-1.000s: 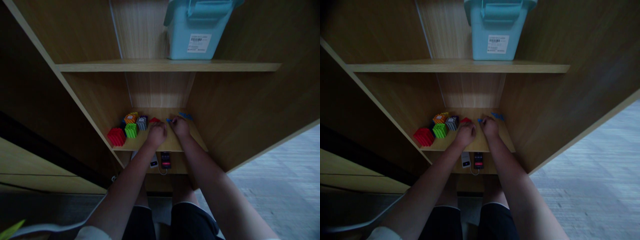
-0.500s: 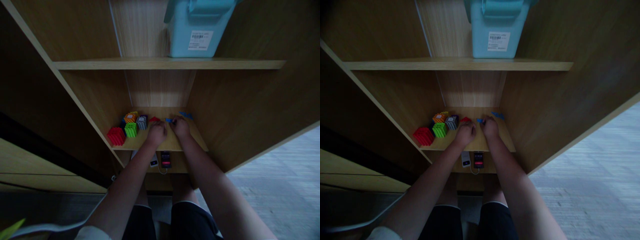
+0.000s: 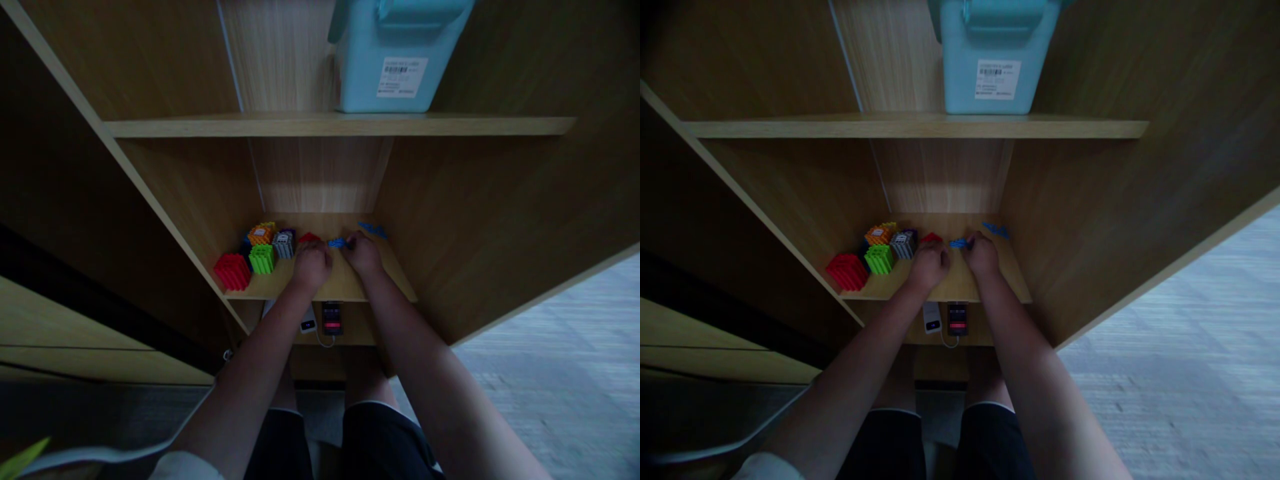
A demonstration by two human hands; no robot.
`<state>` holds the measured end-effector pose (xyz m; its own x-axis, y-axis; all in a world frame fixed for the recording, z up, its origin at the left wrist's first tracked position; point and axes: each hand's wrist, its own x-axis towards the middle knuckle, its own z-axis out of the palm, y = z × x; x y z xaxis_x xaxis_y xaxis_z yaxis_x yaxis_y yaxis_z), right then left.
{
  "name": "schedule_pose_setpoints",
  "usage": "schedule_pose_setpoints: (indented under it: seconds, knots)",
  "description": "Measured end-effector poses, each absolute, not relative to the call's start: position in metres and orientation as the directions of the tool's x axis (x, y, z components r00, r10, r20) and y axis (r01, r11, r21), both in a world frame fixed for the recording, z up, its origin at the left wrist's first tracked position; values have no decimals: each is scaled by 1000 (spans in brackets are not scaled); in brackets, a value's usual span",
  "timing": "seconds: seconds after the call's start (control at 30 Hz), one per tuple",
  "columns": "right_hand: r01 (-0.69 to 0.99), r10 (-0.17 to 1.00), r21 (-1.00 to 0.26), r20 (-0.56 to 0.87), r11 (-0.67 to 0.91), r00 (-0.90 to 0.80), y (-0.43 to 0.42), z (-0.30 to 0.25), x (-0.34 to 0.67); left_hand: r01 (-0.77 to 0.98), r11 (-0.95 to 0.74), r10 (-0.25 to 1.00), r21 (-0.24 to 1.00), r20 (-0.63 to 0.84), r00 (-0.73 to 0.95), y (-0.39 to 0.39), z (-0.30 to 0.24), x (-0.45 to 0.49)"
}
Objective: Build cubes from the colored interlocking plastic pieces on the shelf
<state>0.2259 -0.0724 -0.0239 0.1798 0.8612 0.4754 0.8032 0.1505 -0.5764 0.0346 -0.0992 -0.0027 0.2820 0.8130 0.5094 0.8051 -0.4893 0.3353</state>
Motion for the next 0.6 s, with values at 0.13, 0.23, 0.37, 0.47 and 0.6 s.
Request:
schedule_pose_setpoints:
  seconds: [0.13,0.23,0.37,0.47,0.6]
  knots:
    - [805,868,-574,466,149,172,-74,-22,225,819,-488,810,301,506,297,-99,-2,34]
    - [809,873,-571,458,141,170,-76,-21,224,820,-506,803,268,493,334,-99,-1,34]
    - [807,882,-573,444,143,159,-77,-19,224,815,-526,804,243,453,384,-102,1,33]
    - [808,891,-569,432,150,139,-78,-18,224,815,-535,802,222,435,408,-104,3,33]
    - [798,900,-582,416,155,129,-79,-15,223,814,-542,799,207,428,423,-103,2,34]
